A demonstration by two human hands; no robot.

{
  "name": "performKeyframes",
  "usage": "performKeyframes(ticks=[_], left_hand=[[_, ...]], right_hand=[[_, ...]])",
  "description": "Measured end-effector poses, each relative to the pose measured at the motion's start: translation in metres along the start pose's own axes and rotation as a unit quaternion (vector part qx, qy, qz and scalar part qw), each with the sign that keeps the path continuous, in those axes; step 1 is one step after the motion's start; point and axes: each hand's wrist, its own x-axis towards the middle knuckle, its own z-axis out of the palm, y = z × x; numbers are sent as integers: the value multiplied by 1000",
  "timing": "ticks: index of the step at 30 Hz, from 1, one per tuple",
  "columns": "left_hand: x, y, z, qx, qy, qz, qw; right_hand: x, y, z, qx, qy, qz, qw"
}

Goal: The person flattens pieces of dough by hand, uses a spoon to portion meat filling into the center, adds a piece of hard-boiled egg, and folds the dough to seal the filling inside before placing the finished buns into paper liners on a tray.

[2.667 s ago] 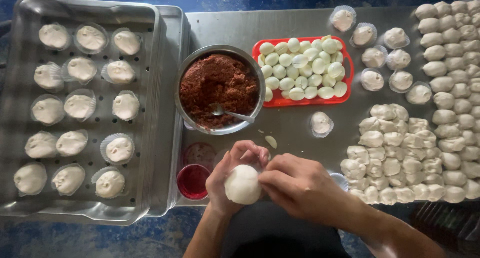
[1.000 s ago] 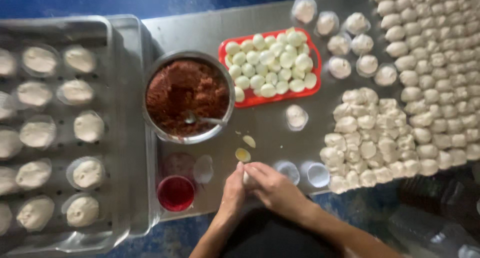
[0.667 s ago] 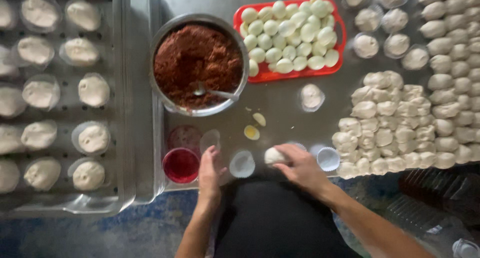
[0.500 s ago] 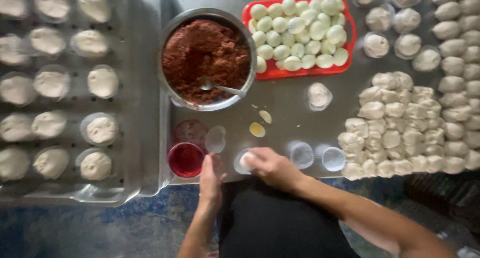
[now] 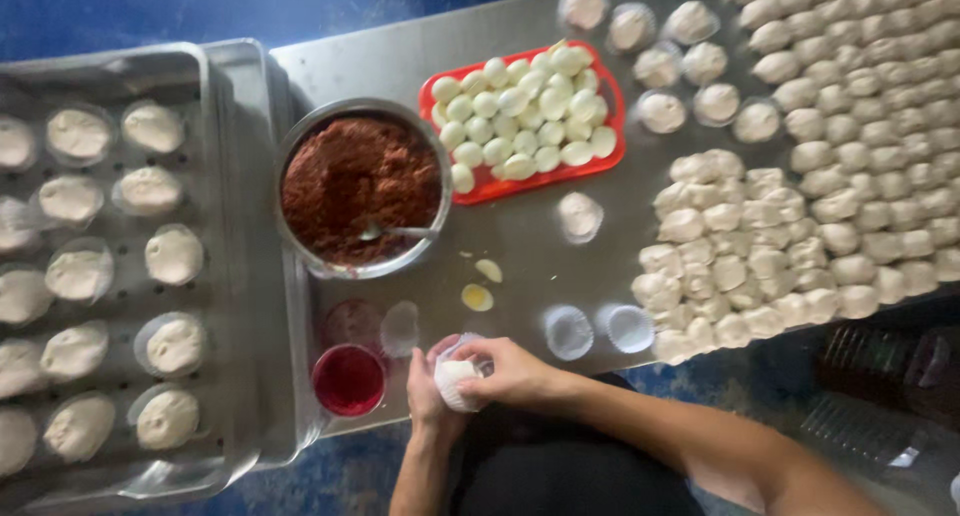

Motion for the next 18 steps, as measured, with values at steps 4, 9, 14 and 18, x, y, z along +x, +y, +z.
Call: performKeyframes(ticks=[4,9,14,18], left_hand=[[6,3,12,76,68,17,995],[-5,9,4,138,71,93,984],[1,11,8,154,96,96,979],[40,46,50,182,84,118,973]], right_hand=[[-29,-12,-71,-122,141,-88,979],[-31,-31,-239,-257,467,-276,800],[-4,-24,-330,-480,565,15,671],[30,-25,-267,-625,590,-170,482]])
